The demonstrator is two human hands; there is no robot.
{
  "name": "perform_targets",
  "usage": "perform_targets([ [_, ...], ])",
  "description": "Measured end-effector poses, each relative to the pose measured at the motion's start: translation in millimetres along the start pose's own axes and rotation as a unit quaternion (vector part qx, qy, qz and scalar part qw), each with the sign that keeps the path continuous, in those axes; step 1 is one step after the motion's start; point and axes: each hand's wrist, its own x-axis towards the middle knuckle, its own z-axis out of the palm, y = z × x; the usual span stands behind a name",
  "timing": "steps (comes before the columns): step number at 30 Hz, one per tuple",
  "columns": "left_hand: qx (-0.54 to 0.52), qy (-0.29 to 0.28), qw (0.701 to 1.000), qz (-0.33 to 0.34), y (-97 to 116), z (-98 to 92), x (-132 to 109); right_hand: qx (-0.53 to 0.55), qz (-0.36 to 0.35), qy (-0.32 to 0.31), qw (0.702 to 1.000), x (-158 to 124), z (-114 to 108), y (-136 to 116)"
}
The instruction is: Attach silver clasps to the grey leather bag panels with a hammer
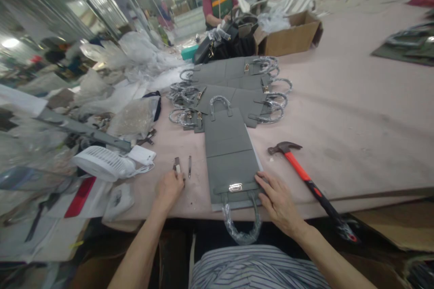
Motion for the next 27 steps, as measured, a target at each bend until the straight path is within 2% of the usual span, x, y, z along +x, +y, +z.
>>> perform_targets([
  [4,-0.002,0.063,0.997,0.036,16.0,-7.6,-4.5,-0.01,-0.005,0.014,1.0,-0.8,4.6,6.5],
  [11,-0.059,-0.028,0.998,0.024,38.2,-11.0,30.6,-0.014,-0.02,0.017,1.0,0.5,9.0,14.7],
  [17,-0.071,-0.067,0.995,0.027,49.4,-2.5,59.0,-0.005,-0.002,0.016,1.0,-0.2,5.6,5.5],
  [21,-0.092,-0.068,0.993,0.024,48.2,1.9,63.3,0.002,0.008,0.012,1.0,5.7,2.8,0.7],
  [24,-0.129,-0.043,0.99,0.036,40.1,5.1,54.9,0.012,0.015,0.001,1.0,14.7,-13.0,-17.4],
  [27,-0.175,-0.018,0.983,0.045,29.2,11.8,40.3,0.059,0.024,-0.006,0.998,14.2,-50.7,-57.2],
])
